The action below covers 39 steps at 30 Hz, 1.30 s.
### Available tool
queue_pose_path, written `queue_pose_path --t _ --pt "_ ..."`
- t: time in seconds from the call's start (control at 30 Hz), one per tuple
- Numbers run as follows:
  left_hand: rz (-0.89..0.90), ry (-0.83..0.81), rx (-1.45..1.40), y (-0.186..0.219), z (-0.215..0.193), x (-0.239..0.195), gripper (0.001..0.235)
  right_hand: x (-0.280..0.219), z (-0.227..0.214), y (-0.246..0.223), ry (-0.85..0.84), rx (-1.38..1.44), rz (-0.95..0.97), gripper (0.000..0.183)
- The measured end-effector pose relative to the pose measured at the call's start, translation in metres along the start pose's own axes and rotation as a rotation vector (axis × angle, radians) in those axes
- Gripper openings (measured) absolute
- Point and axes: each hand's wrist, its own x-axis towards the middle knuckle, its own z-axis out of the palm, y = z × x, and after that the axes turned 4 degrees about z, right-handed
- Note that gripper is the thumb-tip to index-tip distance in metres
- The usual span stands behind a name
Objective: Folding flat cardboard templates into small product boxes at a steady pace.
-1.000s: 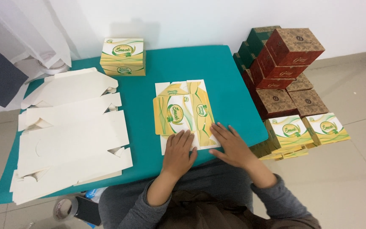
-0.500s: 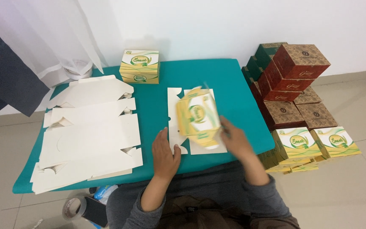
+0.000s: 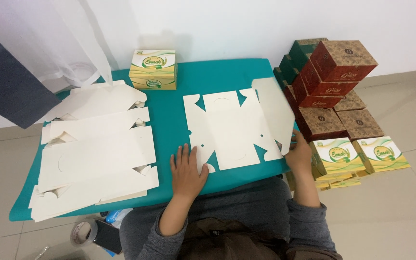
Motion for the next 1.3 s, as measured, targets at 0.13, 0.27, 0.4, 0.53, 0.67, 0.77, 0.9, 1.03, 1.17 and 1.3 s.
queue_pose_path --t 0.13,0.27,0.4,0.53,0.67,0.77,0.9,1.03,1.17,1.3 --pt "-0.005 -0.012 -0.035 0.000 -0.002 0.000 0.056 -0.008 0.002 -0.003 0.027 -0.052 -0.096 0.061" --pt "0.000 -0.033 -0.132 0.004 -0.003 0.001 0.055 -0.025 -0.001 -0.015 0.081 -0.128 -0.221 0.058" --pt "-0.002 -0.047 -0.223 0.007 -0.009 0.001 0.055 -0.048 0.000 -0.034 0.129 -0.201 -0.354 0.055" --pt "-0.007 -0.041 -0.284 0.011 -0.020 0.003 0.055 -0.065 0.007 -0.053 0.177 -0.272 -0.503 0.052" --pt "-0.002 -0.039 -0.509 0.030 -0.039 0.005 0.056 -0.093 0.031 -0.067 0.025 -0.308 -0.602 0.050" --pt "0.017 0.000 -0.712 0.041 -0.042 0.007 0.058 -0.104 0.047 -0.083 -0.253 -0.376 -0.622 0.059" --pt "0.053 0.025 -0.759 0.051 -0.049 0.005 0.060 -0.111 0.052 -0.105 -0.352 -0.381 -0.664 0.060" --pt "0.076 -0.001 -0.728 0.061 -0.054 -0.008 0.058 -0.104 0.054 -0.096 -0.334 -0.361 -0.779 0.044" --pt "0.162 0.016 -0.797 0.059 -0.037 -0.026 0.062 -0.097 0.050 -0.084 -0.431 -0.307 -0.846 0.034" --pt "0.294 0.138 -0.872 0.049 -0.018 -0.032 0.058 -0.090 0.039 -0.075 -0.478 -0.074 -0.874 0.031"
